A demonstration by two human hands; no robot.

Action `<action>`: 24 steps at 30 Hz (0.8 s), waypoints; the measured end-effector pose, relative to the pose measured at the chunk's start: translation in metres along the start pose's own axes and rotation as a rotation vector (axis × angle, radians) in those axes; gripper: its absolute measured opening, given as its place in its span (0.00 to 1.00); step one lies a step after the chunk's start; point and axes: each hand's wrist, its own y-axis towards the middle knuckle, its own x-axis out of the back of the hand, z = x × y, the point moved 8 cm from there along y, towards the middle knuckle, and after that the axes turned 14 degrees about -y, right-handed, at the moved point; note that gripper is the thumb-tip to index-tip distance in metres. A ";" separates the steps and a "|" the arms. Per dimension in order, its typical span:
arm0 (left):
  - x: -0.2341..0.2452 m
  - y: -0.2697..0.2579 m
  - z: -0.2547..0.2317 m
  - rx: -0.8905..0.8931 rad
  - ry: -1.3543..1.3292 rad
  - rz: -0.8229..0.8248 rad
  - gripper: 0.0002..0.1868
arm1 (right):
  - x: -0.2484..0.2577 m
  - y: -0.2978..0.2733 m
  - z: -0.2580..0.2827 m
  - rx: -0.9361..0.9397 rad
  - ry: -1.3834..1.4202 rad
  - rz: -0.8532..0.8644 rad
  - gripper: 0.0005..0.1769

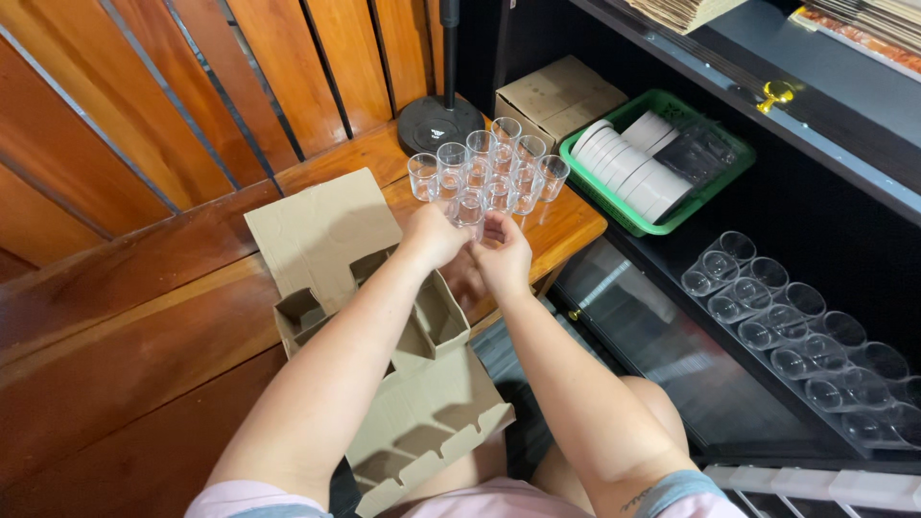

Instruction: The person opens a cardboard box containing small clear glasses and removes them one by one, placing them on a wooden bench. The person then moves the glasses to a nearby shelf.

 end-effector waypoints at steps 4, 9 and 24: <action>-0.002 0.005 0.007 0.061 -0.013 0.008 0.27 | -0.007 0.003 -0.010 -0.058 0.064 -0.006 0.30; 0.000 0.008 0.012 0.089 -0.023 0.004 0.24 | -0.013 0.006 -0.023 -0.131 0.075 -0.022 0.31; -0.002 0.005 0.006 0.148 -0.044 0.062 0.25 | -0.013 0.011 -0.032 -0.216 -0.027 -0.026 0.30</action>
